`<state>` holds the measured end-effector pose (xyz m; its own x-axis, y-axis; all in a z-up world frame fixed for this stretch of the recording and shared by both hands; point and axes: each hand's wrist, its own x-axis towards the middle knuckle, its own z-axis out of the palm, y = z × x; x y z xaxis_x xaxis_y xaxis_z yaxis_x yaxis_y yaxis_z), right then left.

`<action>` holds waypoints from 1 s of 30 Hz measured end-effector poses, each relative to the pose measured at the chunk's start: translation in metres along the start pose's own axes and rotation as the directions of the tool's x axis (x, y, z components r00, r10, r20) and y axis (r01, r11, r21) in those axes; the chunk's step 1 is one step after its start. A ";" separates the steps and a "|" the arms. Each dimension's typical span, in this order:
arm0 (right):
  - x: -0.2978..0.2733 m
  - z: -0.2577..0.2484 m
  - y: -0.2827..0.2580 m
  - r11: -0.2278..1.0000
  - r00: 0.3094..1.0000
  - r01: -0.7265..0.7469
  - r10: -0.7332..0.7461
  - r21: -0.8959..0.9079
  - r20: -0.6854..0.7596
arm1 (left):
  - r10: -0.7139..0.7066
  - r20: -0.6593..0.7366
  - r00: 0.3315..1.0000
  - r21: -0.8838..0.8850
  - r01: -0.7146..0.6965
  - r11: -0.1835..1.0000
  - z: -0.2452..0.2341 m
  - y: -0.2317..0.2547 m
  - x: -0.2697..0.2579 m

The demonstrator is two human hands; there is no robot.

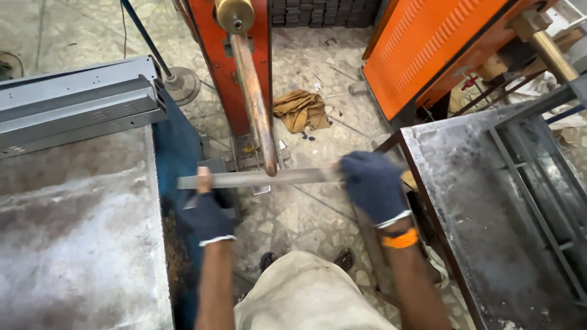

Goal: Perform spot welding on metal housing components and file down the edges at a manual workstation.

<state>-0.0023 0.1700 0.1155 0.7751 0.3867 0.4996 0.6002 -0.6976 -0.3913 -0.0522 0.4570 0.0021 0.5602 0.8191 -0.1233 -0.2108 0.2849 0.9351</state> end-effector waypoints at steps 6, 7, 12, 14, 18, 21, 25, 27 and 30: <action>0.003 0.039 -0.061 0.981 0.981 0.160 -0.171 0.113 0.088 | 0.070 -0.181 0.981 -0.139 -0.096 0.986 -0.062 0.009 0.073; -0.002 0.035 -0.053 0.982 0.983 0.154 -0.163 0.112 0.082 | 0.072 -0.172 0.982 -0.136 -0.097 0.986 -0.054 0.011 0.063; -0.022 -0.002 0.002 0.999 0.998 -0.016 0.018 -0.034 0.066 | -0.050 0.024 0.998 0.051 0.049 0.997 0.014 0.039 -0.019; -0.018 -0.013 0.011 0.998 0.998 -0.029 0.032 -0.052 0.047 | -0.051 0.047 0.998 0.031 0.049 0.998 0.018 0.027 -0.030; -0.013 0.008 0.003 0.998 1.000 0.027 -0.026 -0.052 0.016 | -0.071 -0.085 0.994 0.109 0.080 0.991 -0.009 -0.005 0.003; -0.020 0.045 -0.046 0.997 0.998 0.044 -0.048 0.067 0.048 | 0.023 -0.167 0.986 -0.039 -0.030 0.999 -0.050 0.009 0.043; -0.032 0.049 -0.044 0.981 0.990 0.103 -0.118 0.166 0.078 | 0.059 -0.096 0.994 -0.148 -0.073 0.986 -0.057 0.025 0.034; -0.032 0.021 -0.031 0.998 0.994 0.009 -0.016 0.060 0.111 | -0.006 -0.018 1.000 -0.190 0.002 0.982 -0.046 0.011 0.020; -0.028 -0.003 0.006 0.999 0.999 -0.031 0.031 -0.027 0.008 | -0.012 0.051 0.999 -0.035 0.014 0.999 -0.004 0.023 -0.020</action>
<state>-0.0209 0.1530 0.1016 0.7950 0.3691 0.4813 0.5702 -0.7254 -0.3856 -0.0716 0.4488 0.0249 0.6030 0.7891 -0.1172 -0.2310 0.3133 0.9211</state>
